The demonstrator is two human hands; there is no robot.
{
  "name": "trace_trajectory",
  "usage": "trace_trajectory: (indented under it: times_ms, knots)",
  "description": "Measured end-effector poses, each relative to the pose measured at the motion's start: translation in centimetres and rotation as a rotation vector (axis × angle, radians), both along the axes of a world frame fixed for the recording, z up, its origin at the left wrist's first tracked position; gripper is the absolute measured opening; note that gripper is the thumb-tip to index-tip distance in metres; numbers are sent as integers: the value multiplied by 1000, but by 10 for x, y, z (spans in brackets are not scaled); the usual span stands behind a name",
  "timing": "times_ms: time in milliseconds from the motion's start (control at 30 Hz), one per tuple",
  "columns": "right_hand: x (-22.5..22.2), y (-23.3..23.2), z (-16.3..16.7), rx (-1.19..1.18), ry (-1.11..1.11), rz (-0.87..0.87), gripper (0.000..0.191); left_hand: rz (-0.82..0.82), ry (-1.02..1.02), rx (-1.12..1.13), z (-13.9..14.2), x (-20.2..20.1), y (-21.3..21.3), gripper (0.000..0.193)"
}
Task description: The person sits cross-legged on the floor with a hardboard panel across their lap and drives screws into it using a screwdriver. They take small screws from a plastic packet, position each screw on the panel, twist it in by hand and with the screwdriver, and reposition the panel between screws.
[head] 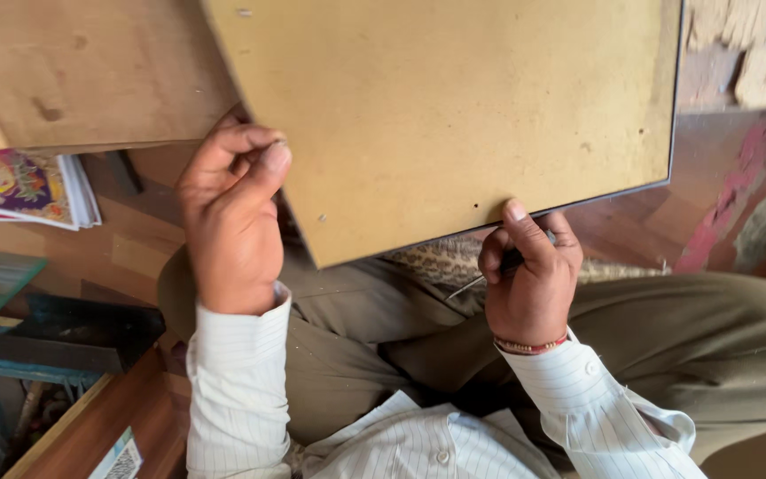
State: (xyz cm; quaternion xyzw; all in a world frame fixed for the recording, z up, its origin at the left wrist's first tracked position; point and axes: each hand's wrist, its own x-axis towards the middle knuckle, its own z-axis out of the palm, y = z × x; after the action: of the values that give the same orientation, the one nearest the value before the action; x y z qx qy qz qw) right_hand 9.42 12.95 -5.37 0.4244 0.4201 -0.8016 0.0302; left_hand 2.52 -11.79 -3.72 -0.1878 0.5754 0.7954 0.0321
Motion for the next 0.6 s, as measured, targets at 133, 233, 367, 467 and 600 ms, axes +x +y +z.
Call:
trace_trajectory:
  times_ms: [133,233,367,467,600]
  knots:
    - [27,9,2,23,-13,60,9,-44,-11,-164,8,16,17,10]
    - [47,13,-2,-125,-80,51,9,-43,124,-351,19,23,35,9]
    - [61,25,-4,-200,-140,33,10,-75,173,-421,37,33,54,8]
    - [62,35,1,-230,-148,42,11,-50,192,-381,46,37,63,9]
    - [61,42,8,-260,-153,54,13,-36,194,-388,53,41,69,9]
